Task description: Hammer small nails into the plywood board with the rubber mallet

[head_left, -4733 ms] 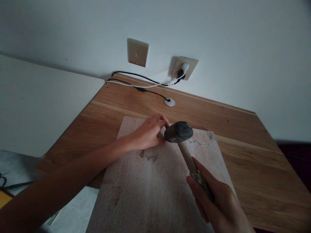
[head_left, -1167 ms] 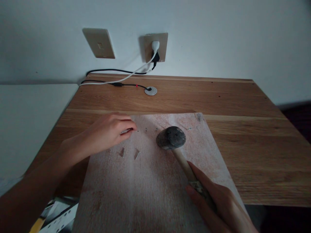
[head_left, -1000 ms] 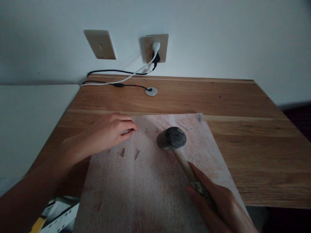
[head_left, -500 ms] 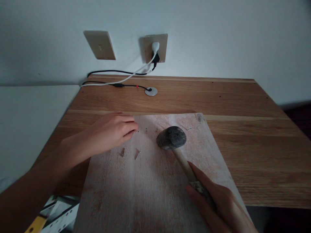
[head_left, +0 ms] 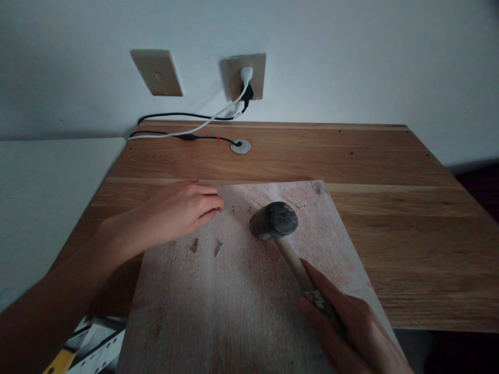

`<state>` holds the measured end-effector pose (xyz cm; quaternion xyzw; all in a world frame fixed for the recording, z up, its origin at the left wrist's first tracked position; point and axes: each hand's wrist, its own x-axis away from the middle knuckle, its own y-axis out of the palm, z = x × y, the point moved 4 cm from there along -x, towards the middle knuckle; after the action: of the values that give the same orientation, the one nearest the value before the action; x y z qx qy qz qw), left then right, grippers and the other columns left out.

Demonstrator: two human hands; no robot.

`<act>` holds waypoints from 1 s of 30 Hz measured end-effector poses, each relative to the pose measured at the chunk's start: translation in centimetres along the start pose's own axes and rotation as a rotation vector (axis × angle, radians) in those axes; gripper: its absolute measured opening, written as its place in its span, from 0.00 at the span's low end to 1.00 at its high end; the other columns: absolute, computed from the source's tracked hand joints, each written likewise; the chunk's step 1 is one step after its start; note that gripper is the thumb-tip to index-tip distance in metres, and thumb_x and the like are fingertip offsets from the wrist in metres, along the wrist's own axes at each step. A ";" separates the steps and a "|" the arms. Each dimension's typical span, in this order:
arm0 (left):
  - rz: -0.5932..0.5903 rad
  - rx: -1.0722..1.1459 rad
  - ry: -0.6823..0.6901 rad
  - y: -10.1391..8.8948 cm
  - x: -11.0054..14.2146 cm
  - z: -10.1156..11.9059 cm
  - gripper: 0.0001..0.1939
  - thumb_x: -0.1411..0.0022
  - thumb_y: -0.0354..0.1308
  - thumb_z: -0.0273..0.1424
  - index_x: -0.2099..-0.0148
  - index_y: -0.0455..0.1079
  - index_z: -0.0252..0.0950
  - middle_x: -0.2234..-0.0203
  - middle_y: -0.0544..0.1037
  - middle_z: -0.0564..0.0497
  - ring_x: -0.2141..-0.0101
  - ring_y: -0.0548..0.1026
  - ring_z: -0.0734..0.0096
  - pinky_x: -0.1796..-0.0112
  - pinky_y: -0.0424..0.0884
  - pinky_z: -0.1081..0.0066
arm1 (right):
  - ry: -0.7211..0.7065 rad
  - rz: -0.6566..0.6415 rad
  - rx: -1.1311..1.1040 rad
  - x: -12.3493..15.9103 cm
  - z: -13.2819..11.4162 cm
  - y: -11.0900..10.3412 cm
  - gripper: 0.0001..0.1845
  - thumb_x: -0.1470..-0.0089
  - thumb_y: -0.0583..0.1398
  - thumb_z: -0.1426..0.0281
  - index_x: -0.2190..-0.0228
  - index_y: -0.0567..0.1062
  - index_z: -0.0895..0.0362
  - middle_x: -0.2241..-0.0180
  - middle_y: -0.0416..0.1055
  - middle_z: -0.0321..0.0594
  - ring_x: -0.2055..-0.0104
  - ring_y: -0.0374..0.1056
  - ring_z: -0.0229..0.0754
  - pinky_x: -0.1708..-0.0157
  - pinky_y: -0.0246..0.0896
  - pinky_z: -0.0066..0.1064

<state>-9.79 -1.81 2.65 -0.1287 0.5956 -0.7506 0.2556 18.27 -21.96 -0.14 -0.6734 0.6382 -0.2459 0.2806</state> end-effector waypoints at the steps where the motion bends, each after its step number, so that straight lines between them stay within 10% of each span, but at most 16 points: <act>1: 0.005 0.017 -0.005 0.1 0.0 -0.1 0.10 0.26 0.58 0.28 0.59 0.80 0.40 0.67 0.81 0.52 0.66 0.78 0.68 0.62 0.69 0.68 | 0.014 -0.003 0.005 0.0 0.0 0.0 0.35 0.25 0.51 0.47 0.34 0.80 0.55 0.60 0.89 0.50 0.62 0.88 0.52 0.63 0.85 0.32; 30: 0.353 0.359 -0.091 0.5 0.7 0.4 0.11 0.28 0.67 0.35 0.64 0.76 0.37 0.68 0.78 0.53 0.66 0.77 0.73 0.62 0.72 0.72 | 0.128 0.035 0.061 2.2 1.5 0.5 0.35 0.27 0.57 0.47 0.31 0.75 0.53 0.46 0.86 0.49 0.48 0.85 0.53 0.48 0.82 0.39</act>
<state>-10.12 -2.58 2.16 -0.0087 0.4540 -0.7814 0.4280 19.13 -24.05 -1.64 -0.6361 0.6588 -0.3027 0.2641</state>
